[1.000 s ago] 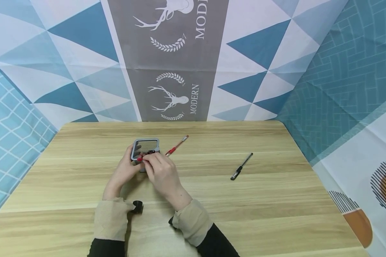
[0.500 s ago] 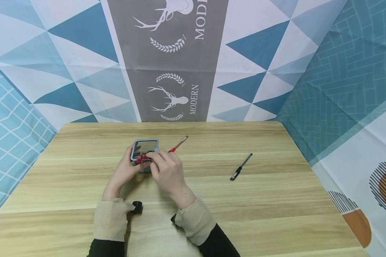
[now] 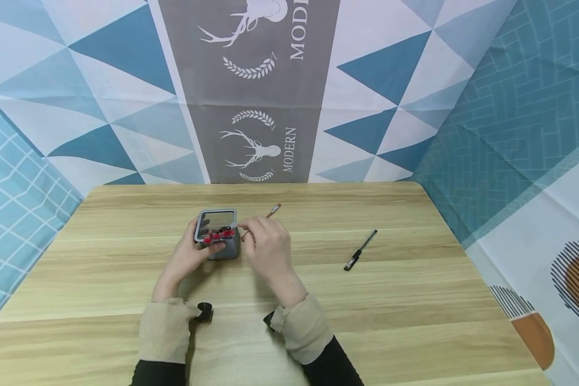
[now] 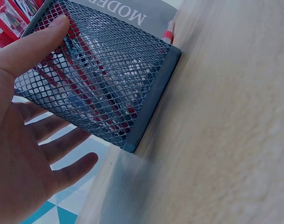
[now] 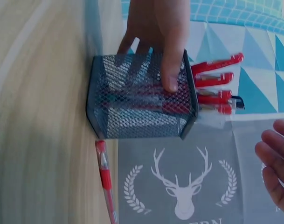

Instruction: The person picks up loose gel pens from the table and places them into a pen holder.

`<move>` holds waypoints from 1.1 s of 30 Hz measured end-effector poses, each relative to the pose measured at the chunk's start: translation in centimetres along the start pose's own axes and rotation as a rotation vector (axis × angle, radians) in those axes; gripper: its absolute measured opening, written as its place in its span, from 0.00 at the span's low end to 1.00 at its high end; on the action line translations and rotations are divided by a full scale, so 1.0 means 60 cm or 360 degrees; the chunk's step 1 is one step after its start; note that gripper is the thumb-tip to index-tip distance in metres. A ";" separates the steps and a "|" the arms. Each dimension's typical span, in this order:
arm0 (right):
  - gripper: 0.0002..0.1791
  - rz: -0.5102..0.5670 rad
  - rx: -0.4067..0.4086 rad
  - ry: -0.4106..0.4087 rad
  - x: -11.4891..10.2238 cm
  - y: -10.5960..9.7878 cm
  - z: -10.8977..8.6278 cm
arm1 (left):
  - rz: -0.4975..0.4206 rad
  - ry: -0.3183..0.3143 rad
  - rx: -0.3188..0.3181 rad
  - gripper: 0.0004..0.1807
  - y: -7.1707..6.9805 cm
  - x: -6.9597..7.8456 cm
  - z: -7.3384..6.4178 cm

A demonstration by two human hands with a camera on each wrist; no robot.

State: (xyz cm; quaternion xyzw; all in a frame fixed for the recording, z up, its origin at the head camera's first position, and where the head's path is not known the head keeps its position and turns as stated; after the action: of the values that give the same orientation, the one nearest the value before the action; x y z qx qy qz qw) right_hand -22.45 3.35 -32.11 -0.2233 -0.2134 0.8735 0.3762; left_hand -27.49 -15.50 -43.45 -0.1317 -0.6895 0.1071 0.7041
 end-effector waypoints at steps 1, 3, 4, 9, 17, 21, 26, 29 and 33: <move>0.14 -0.0013 -0.0012 0.0015 0.003 -0.001 0.001 | 0.0008 -0.0005 -0.0003 0.54 0.000 0.000 0.000; 0.13 -0.0050 -0.0034 0.0045 0.012 -0.001 0.001 | 0.0023 -0.0015 -0.0007 0.55 0.000 0.000 0.000; 0.12 -0.0068 -0.0039 0.0056 0.016 -0.001 0.001 | 0.0028 -0.0015 -0.0008 0.55 0.000 0.000 0.000; 0.10 -0.0110 -0.0024 0.0081 0.034 -0.003 0.000 | 0.0029 -0.0021 -0.0020 0.55 0.002 -0.002 -0.001; 0.06 -0.0154 -0.0080 0.0187 0.057 -0.008 0.001 | 0.0016 -0.0032 -0.0023 0.55 0.003 -0.004 -0.002; 0.06 -0.0205 -0.0102 0.0224 0.068 -0.011 0.002 | 0.0007 -0.0019 -0.0017 0.54 0.003 -0.001 -0.002; 0.06 -0.0277 -0.0101 0.0251 0.081 -0.016 0.002 | 0.0005 0.0001 -0.0010 0.54 0.002 0.000 -0.001; 0.06 -0.0313 -0.0111 0.0286 0.091 -0.019 0.001 | 0.0008 0.0004 -0.0009 0.54 0.001 -0.001 -0.001; 0.07 -0.0355 -0.0149 0.0357 0.106 -0.020 -0.002 | 0.0006 0.0018 -0.0005 0.53 0.001 0.002 0.000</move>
State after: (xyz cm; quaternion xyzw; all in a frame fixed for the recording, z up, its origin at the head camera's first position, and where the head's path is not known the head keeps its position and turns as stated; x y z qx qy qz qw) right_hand -25.64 8.93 -33.02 -0.3115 -0.2340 0.7851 0.4816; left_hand -27.46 -15.41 -43.37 -0.1348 -0.6855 0.1067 0.7075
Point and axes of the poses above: each hand's wrist, its own z-axis towards the middle knuckle, its own y-axis out of the palm, x = y × z, the point moved 7 cm from there along z, towards the middle knuckle, and after that the axes turned 8 degrees about -z, right-handed, at the moved point
